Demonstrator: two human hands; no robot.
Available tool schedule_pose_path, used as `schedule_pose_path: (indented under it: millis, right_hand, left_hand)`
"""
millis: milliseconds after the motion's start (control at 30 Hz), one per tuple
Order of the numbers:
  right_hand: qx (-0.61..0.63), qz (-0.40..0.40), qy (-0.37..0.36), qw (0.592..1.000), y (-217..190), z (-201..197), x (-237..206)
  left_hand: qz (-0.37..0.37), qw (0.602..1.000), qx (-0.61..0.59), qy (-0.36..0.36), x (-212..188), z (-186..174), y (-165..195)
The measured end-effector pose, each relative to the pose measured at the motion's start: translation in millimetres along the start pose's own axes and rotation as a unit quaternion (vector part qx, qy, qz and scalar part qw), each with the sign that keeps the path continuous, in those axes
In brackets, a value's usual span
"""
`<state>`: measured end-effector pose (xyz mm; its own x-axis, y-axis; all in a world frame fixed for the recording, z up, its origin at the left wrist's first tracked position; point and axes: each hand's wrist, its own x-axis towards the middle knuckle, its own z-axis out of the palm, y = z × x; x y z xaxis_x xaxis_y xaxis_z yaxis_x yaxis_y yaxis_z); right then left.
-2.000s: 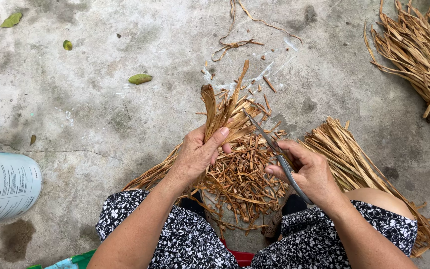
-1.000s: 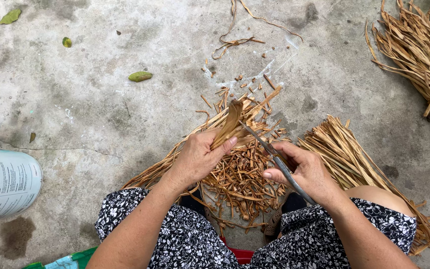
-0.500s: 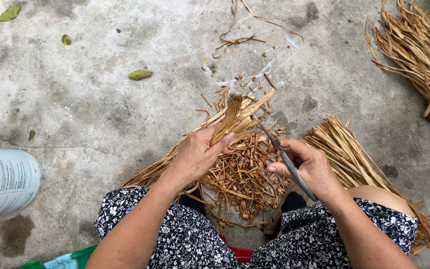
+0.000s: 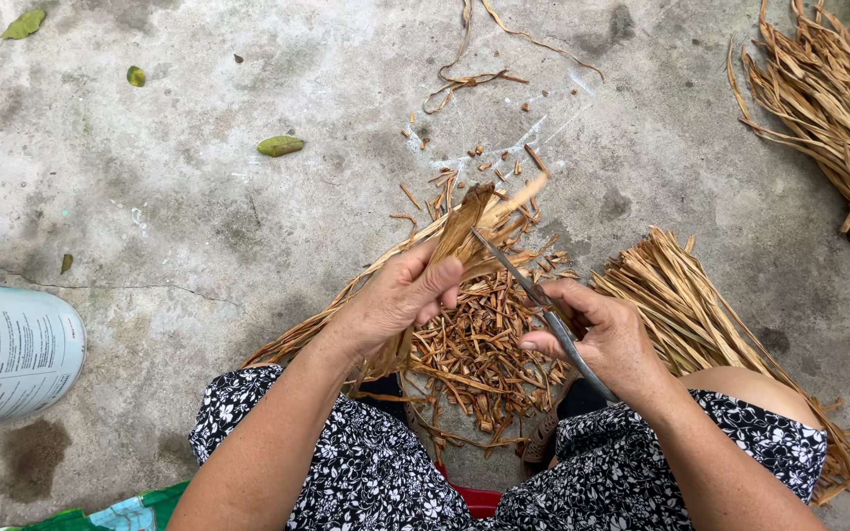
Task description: The person sits on a low stool on a concrete floor and cuts long dried leaf strips into short pieces with scissors, holding a bundle in one hand and snipping it over a growing pile of cut pieces. They take new strips from bundles on the ground and continue cutting throughout the episode.
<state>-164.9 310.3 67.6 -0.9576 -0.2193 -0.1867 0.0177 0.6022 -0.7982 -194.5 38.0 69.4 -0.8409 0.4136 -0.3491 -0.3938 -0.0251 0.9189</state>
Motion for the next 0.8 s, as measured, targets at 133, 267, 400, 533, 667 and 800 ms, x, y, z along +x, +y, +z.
schedule_pose_path:
  millis: [133,267,400,533,667,800]
  right_hand:
    - [-0.001,-0.007,0.020,1.000,2.0,0.0,-1.1]
    - [0.016,-0.025,0.017,0.999,0.1,-0.8,-2.3]
    - [0.007,-0.044,0.013,0.999,-3.7,-4.0,-2.0]
    - [0.010,-0.167,0.024,0.986,-4.5,-5.4,-0.6]
    - [0.001,-0.025,0.015,1.000,-0.7,-2.9,-1.1]
    - [0.000,-0.011,0.020,1.000,5.0,-0.7,-3.3]
  left_hand:
    - [0.016,0.995,-0.100,0.013,-0.2,-4.4,1.0]
    - [0.033,0.996,-0.085,0.023,0.9,-2.7,0.6]
    - [0.036,0.996,-0.073,0.032,2.1,-3.0,0.2]
    - [0.018,0.998,-0.049,0.037,2.6,-3.5,0.6]
    - [-0.008,0.999,-0.014,0.040,2.1,-1.3,3.3]
    - [-0.011,0.999,-0.018,0.039,0.3,1.4,7.5]
